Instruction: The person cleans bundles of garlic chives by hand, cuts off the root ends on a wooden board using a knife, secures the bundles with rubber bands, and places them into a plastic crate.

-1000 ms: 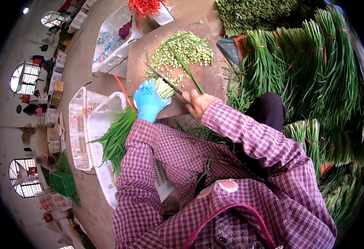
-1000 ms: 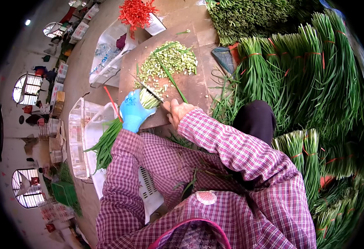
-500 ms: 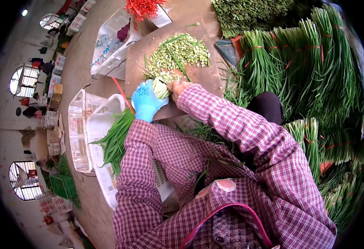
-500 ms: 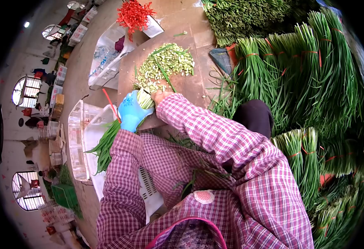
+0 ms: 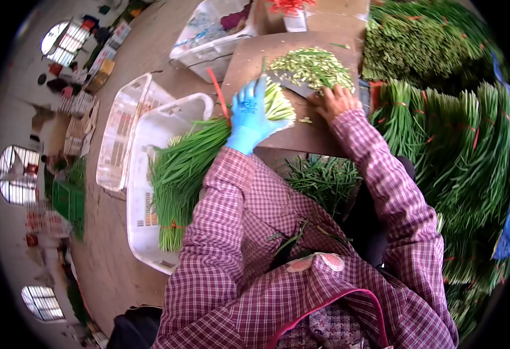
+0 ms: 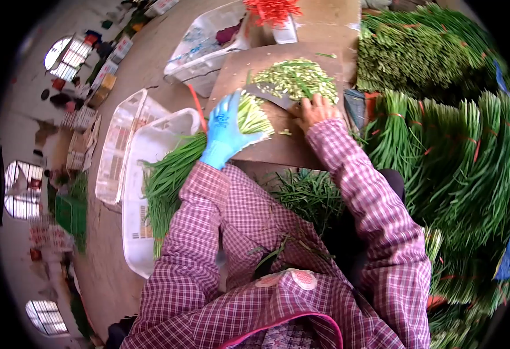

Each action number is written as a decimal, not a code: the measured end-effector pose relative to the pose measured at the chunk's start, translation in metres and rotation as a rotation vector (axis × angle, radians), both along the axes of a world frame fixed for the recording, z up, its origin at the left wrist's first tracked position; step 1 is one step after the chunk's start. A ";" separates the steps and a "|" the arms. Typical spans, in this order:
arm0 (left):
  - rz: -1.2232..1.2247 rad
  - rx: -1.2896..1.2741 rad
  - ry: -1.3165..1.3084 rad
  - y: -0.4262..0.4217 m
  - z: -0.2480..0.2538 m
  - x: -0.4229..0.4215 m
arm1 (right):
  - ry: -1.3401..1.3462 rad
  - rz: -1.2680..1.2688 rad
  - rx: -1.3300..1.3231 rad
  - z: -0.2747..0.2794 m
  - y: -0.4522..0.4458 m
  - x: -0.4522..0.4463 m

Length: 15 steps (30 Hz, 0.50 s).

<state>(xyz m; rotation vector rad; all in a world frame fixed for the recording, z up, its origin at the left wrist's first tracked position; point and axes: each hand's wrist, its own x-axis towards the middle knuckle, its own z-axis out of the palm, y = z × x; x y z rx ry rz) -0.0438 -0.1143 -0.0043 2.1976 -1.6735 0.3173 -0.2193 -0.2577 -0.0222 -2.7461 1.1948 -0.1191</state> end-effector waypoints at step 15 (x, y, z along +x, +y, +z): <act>0.079 -0.475 1.670 0.117 -0.045 -0.117 | 0.353 0.826 -0.289 0.031 0.111 0.167</act>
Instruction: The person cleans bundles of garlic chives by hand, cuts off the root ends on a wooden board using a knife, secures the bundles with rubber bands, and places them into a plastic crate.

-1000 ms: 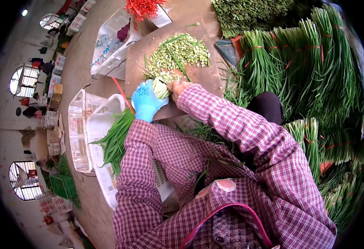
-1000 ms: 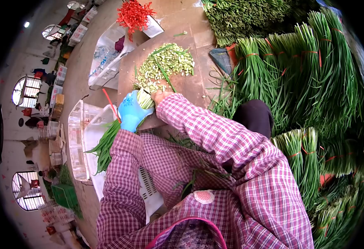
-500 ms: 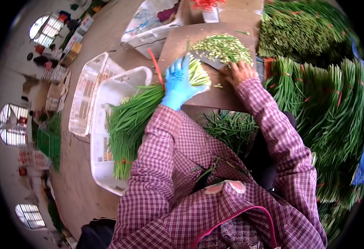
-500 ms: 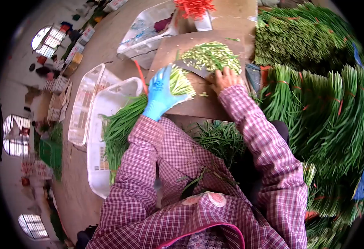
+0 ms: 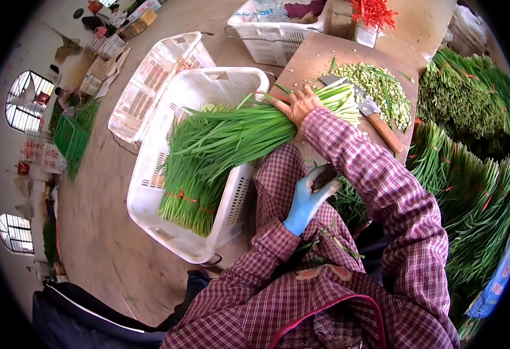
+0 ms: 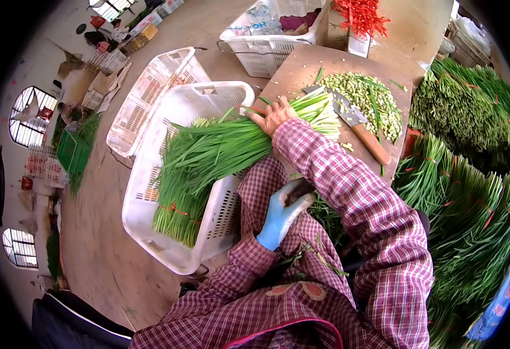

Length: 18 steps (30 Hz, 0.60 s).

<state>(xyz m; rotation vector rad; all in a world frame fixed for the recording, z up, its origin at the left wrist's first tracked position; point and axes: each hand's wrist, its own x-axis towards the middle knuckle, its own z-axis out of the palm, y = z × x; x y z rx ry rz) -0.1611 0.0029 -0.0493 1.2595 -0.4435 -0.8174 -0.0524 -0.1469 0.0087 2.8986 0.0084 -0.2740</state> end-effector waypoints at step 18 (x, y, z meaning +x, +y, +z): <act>0.322 -0.170 -0.012 0.003 0.120 0.091 | -0.643 -0.261 2.210 0.010 0.048 -0.112</act>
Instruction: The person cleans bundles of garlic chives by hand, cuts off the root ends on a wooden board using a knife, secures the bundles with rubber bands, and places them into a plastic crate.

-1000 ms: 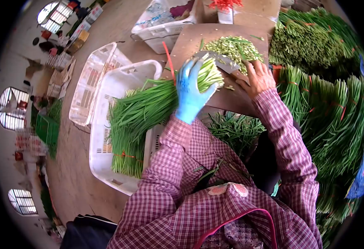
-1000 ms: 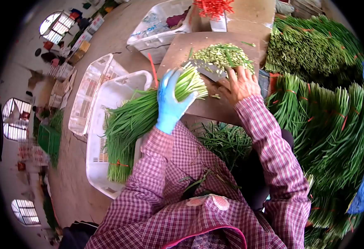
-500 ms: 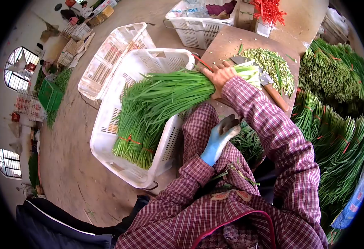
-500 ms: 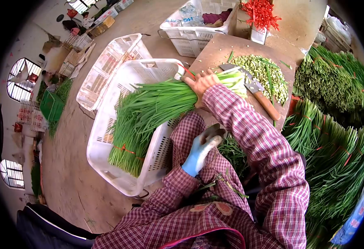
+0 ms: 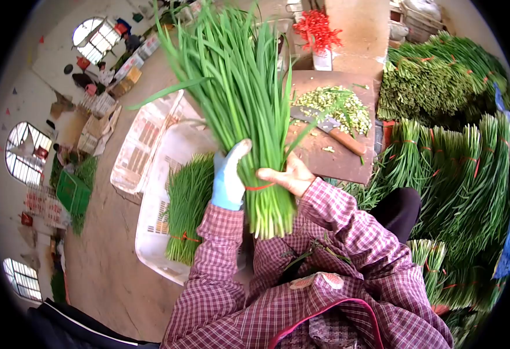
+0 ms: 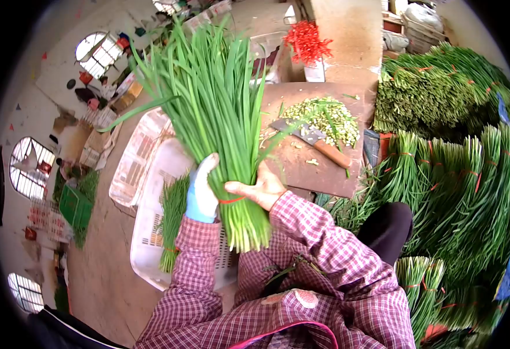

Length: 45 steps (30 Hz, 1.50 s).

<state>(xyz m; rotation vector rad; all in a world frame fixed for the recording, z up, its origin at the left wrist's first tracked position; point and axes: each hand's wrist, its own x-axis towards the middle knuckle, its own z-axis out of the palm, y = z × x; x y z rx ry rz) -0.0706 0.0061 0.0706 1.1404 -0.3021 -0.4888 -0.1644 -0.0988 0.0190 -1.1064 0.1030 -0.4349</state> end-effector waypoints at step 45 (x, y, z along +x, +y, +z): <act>-0.417 0.219 0.273 0.200 -0.130 0.029 | -0.008 -0.567 -1.510 0.046 -0.053 -0.089</act>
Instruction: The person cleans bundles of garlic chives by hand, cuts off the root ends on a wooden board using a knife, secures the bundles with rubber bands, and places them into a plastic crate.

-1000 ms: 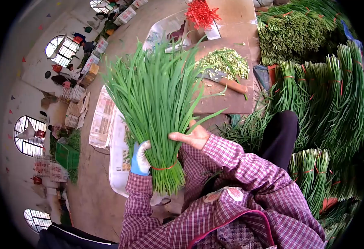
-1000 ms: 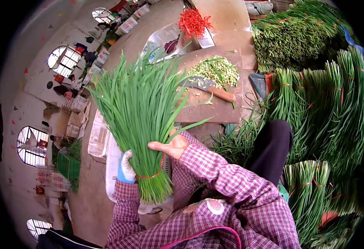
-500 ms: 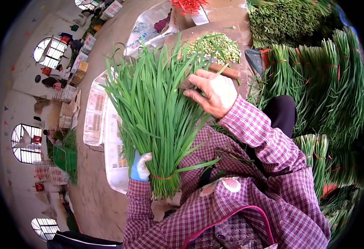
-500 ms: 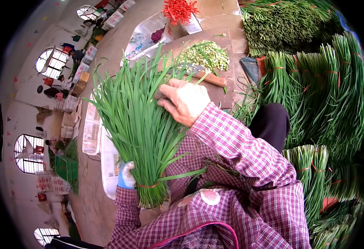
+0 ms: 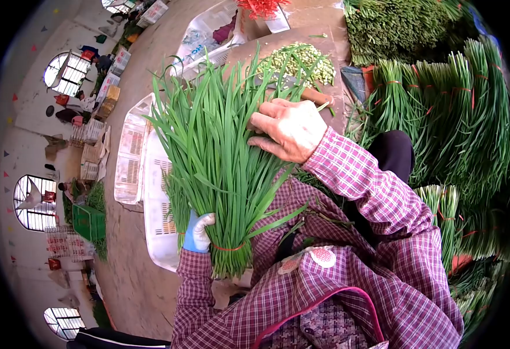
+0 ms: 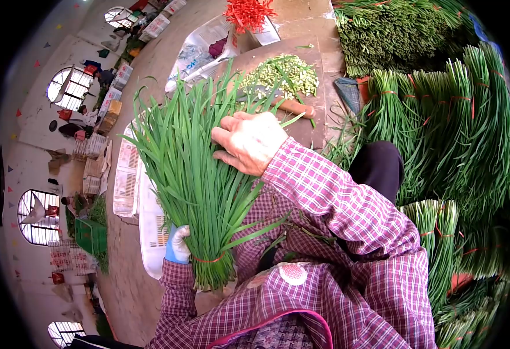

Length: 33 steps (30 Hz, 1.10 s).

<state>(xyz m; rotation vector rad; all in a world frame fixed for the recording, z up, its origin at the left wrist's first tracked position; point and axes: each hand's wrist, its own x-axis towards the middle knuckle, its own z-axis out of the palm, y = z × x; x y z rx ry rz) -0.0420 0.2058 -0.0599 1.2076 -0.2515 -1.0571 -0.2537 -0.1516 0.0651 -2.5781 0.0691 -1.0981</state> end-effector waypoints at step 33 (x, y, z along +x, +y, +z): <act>-0.314 0.398 -1.628 -0.137 0.131 -0.106 | 0.057 0.582 1.776 -0.099 0.096 0.019</act>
